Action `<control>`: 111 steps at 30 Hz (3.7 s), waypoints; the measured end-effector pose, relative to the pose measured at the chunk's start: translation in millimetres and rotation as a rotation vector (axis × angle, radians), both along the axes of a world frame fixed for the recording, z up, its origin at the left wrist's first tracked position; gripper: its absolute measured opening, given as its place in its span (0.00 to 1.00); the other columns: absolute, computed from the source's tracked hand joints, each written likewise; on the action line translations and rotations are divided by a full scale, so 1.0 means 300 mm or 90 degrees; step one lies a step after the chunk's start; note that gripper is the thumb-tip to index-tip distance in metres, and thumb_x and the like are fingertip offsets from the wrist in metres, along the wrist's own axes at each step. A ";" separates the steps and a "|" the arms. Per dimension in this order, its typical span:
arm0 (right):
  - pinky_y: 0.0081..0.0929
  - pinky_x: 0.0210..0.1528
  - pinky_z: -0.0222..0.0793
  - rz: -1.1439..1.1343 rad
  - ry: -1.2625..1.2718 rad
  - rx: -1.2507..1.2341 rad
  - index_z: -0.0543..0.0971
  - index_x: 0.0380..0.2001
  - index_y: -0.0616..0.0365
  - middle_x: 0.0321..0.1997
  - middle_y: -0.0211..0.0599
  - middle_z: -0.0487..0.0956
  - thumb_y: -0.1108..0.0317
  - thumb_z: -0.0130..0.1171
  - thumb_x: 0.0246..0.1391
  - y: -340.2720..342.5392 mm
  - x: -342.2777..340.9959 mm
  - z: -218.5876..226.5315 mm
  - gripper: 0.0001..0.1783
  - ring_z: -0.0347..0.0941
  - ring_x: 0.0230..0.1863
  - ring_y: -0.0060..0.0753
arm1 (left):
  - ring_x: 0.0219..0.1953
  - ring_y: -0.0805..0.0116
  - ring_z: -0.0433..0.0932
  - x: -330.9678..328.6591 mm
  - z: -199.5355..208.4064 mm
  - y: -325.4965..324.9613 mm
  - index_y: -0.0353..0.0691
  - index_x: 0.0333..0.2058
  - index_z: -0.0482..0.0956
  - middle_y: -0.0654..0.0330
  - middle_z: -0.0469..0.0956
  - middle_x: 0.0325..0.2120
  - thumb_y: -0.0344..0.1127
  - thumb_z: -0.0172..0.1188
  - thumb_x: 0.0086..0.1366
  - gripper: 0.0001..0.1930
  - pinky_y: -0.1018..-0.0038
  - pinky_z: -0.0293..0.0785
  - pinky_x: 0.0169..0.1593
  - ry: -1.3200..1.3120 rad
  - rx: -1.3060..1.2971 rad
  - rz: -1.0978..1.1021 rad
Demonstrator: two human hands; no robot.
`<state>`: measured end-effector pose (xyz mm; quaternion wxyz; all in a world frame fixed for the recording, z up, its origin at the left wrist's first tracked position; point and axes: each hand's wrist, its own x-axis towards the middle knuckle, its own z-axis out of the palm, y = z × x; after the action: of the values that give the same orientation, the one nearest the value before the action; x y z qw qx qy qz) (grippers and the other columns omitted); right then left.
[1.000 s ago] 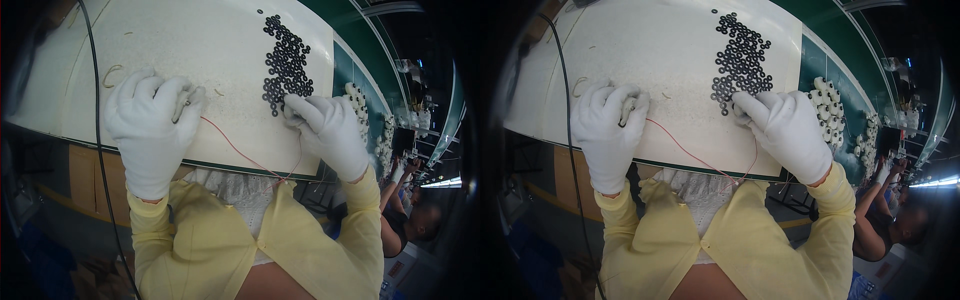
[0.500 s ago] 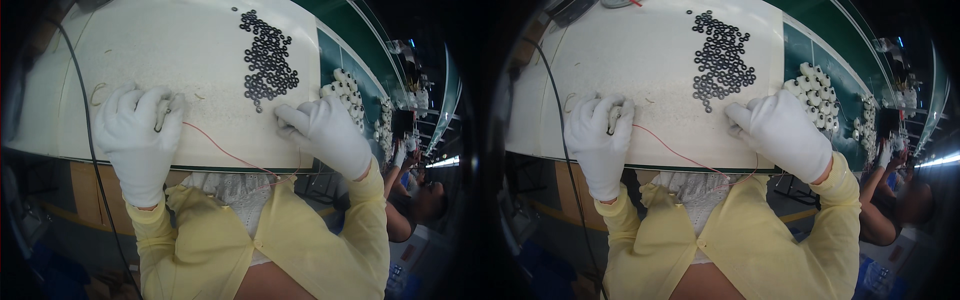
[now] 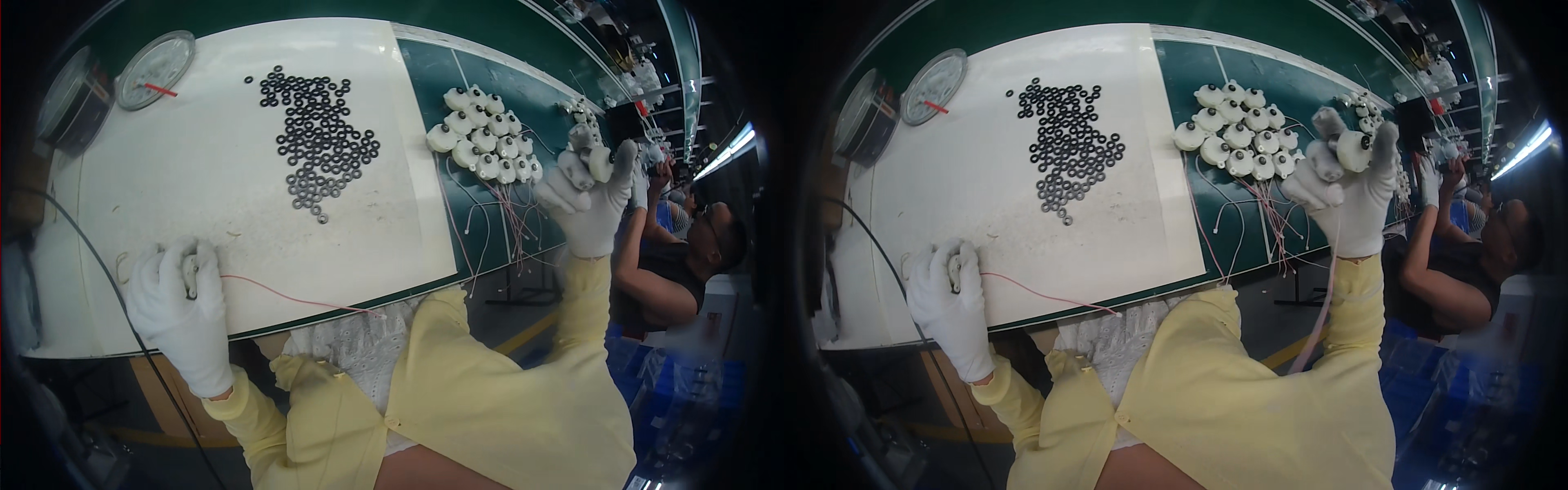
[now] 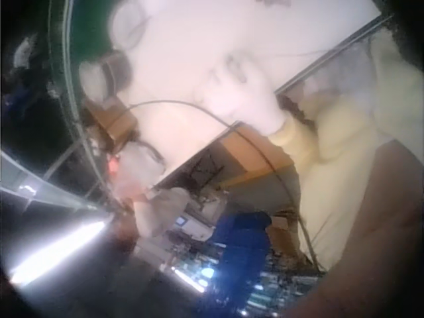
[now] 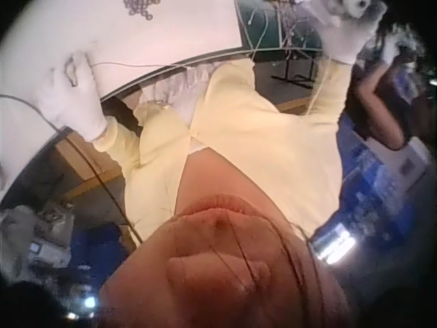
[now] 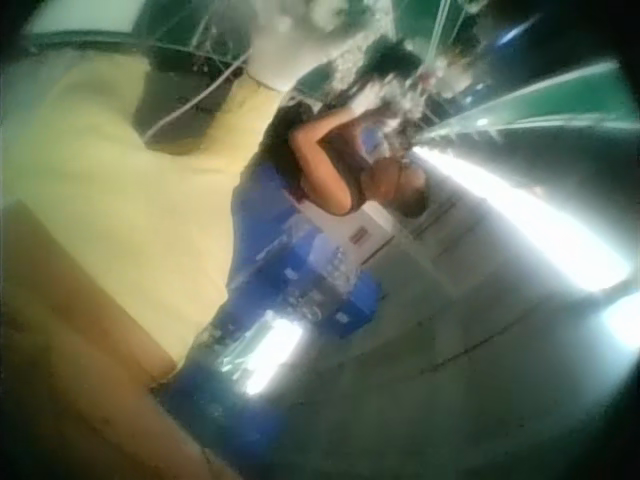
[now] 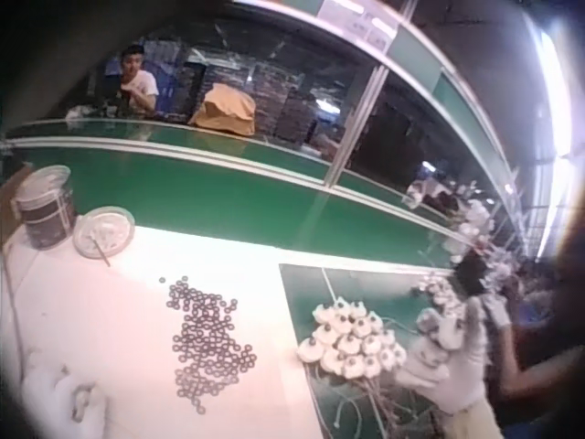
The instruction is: The person assembles small white plastic components by inserting black circular washers into their holes. They pick up each component, place a washer, and set the finished unit aside on the table. The process is repeated continuously with components and washers arranged on the work surface.
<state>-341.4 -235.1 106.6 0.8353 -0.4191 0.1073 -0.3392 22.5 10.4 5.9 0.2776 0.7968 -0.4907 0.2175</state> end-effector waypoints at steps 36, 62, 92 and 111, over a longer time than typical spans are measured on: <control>0.43 0.41 0.78 -0.294 0.802 -1.053 0.85 0.41 0.57 0.38 0.46 0.86 0.55 0.58 0.70 -0.578 -0.030 -0.158 0.16 0.84 0.39 0.51 | 0.52 0.47 0.80 0.028 -0.017 0.052 0.41 0.43 0.83 0.55 0.82 0.42 0.27 0.68 0.61 0.11 0.51 0.74 0.62 0.013 -0.071 0.009; 0.17 0.27 0.58 0.069 0.598 -0.346 0.83 0.40 0.61 0.35 0.29 0.80 0.43 0.47 0.75 0.145 0.224 -0.072 0.30 0.68 0.27 0.16 | 0.43 0.56 0.84 -0.191 -0.130 0.351 0.48 0.32 0.85 0.62 0.83 0.35 0.32 0.71 0.53 0.07 0.60 0.77 0.42 0.205 -0.060 -0.205; 0.19 0.45 0.75 0.219 0.651 -0.603 0.74 0.62 0.65 0.41 0.29 0.82 0.70 0.58 0.71 0.172 0.508 -0.100 0.20 0.79 0.40 0.22 | 0.47 0.47 0.80 0.304 -0.882 0.968 0.39 0.56 0.77 0.49 0.81 0.51 0.56 0.48 0.78 0.26 0.55 0.80 0.48 -0.009 0.389 0.730; 0.23 0.34 0.77 0.088 0.674 -0.879 0.80 0.48 0.58 0.35 0.30 0.88 0.70 0.70 0.60 0.188 0.525 -0.156 0.15 0.86 0.32 0.28 | 0.50 0.50 0.81 0.414 -0.928 0.901 0.46 0.56 0.79 0.54 0.82 0.52 0.58 0.49 0.77 0.24 0.54 0.81 0.49 -0.009 0.323 0.751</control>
<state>-184.0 -178.7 59.9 0.2534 -0.9398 0.2263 -0.0377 146.8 280.6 -272.5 -0.0889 0.9722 -0.0081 0.2165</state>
